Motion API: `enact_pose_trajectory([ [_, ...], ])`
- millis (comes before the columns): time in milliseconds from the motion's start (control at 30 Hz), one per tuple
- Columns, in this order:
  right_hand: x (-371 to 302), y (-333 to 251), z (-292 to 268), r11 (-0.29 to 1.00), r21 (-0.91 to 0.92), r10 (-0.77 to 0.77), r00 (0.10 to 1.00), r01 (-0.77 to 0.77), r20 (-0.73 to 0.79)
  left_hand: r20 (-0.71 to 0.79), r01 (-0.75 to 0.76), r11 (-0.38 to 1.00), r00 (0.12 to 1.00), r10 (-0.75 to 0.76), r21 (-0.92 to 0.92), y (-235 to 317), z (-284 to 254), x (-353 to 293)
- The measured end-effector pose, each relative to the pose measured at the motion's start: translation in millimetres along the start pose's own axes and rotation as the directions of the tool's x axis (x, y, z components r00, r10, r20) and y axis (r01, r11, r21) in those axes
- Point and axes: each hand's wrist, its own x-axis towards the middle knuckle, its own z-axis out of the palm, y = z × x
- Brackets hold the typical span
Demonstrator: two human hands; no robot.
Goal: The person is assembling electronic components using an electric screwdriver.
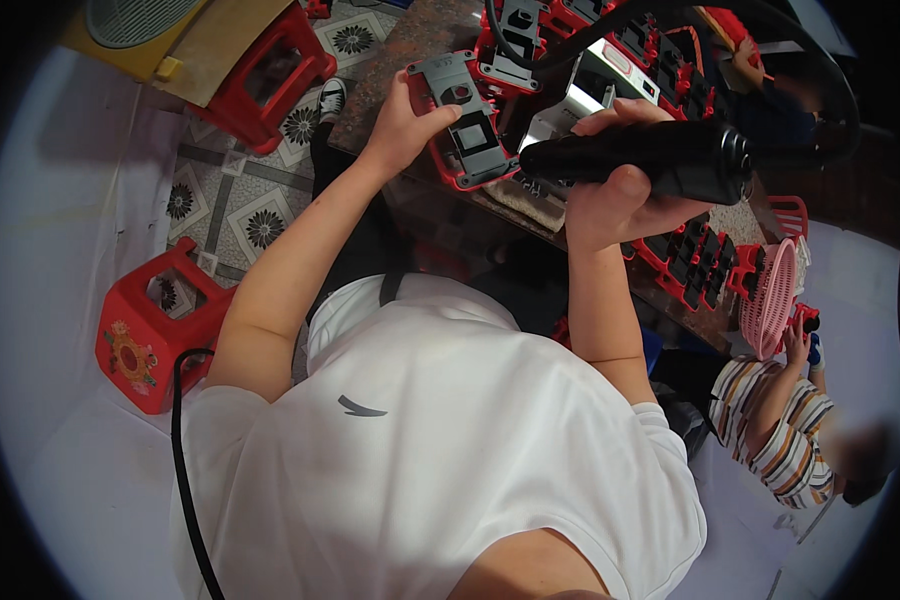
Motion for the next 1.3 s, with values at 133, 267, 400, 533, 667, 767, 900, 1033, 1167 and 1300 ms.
enact_pose_trajectory([
  [133,2,3,-2,1.0,0.021,0.012,1.0,-0.012,0.008,-0.009,0.014,1.0,1.0,-0.014,0.006,0,0,0],
  [267,4,2,0,1.0,0.012,0.011,1.0,-0.011,-0.005,-0.016,0.031,0.994,0.999,-0.03,0.109,8,2,0],
  [400,2,6,-6,0.991,0.12,0.047,0.998,-0.052,0.04,-0.034,0.037,0.992,0.999,-0.033,0.12,4,2,0],
  [533,-1,11,-6,0.98,0.188,0.056,0.995,-0.072,0.088,-0.032,0.04,0.997,0.999,-0.038,0.07,-2,0,2],
  [667,1,17,-6,0.986,0.161,-0.005,0.979,-0.029,0.203,-0.037,0.043,0.994,0.999,-0.04,0.102,2,0,1],
  [767,0,18,-6,0.997,0.076,-0.004,0.974,-0.013,0.225,-0.012,0.056,0.994,0.998,-0.055,0.091,5,2,1],
  [900,22,29,-12,0.825,0.302,0.391,0.869,-0.477,0.305,-0.009,0.048,0.997,0.999,-0.048,0.06,-10,-1,3],
  [1033,53,11,-26,0.857,0.242,0.458,0.888,-0.455,0.048,0.017,0.01,0.999,1.0,-0.011,0.054,-17,-9,6],
  [1167,60,-7,-48,0.943,-0.037,0.33,0.944,-0.33,0.002,0.044,-0.025,1.0,0.999,0.024,0.016,-7,-17,12],
  [1300,40,14,-72,0.993,-0.074,0.103,0.986,-0.094,0.13,0.07,0.039,0.998,0.997,-0.036,-0.039,4,-11,12],
])
